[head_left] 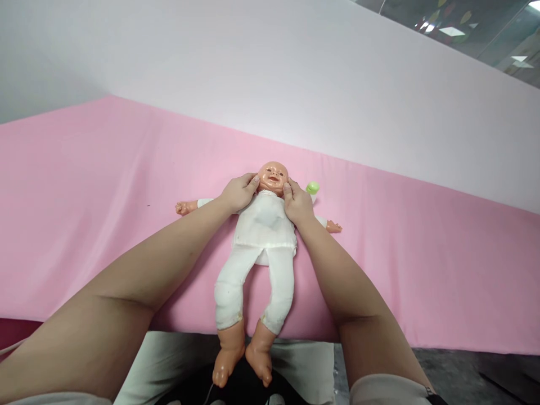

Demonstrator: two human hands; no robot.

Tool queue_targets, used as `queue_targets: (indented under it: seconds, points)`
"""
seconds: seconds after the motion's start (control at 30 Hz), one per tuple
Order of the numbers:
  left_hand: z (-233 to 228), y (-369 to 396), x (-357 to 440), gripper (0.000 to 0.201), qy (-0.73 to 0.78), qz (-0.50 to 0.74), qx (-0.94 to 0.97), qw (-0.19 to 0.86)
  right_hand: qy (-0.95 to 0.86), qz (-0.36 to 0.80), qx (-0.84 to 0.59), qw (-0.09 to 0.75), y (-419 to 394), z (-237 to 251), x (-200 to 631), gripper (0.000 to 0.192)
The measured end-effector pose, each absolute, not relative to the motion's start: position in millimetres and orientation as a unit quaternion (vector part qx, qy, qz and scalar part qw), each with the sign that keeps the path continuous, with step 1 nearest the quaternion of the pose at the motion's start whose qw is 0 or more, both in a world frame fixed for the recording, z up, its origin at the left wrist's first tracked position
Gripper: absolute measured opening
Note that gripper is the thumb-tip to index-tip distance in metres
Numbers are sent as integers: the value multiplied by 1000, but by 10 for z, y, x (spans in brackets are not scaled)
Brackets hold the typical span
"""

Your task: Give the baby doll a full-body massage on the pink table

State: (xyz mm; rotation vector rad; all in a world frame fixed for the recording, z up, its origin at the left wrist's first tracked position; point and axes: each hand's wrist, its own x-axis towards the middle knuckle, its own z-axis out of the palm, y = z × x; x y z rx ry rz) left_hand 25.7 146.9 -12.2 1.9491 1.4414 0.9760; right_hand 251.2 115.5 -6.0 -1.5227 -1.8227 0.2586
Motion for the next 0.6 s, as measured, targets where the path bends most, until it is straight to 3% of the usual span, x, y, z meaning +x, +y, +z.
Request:
queue_targets:
  seconds: [0.27,0.6]
  points:
    - [19,1323,296,76,559,318,731,230,-697,108,-618,347,1089,-5,2454,84]
    - [-97,1422,256,61,538,338,743,208,-703,119,-585,385,1137,-79,2513,55]
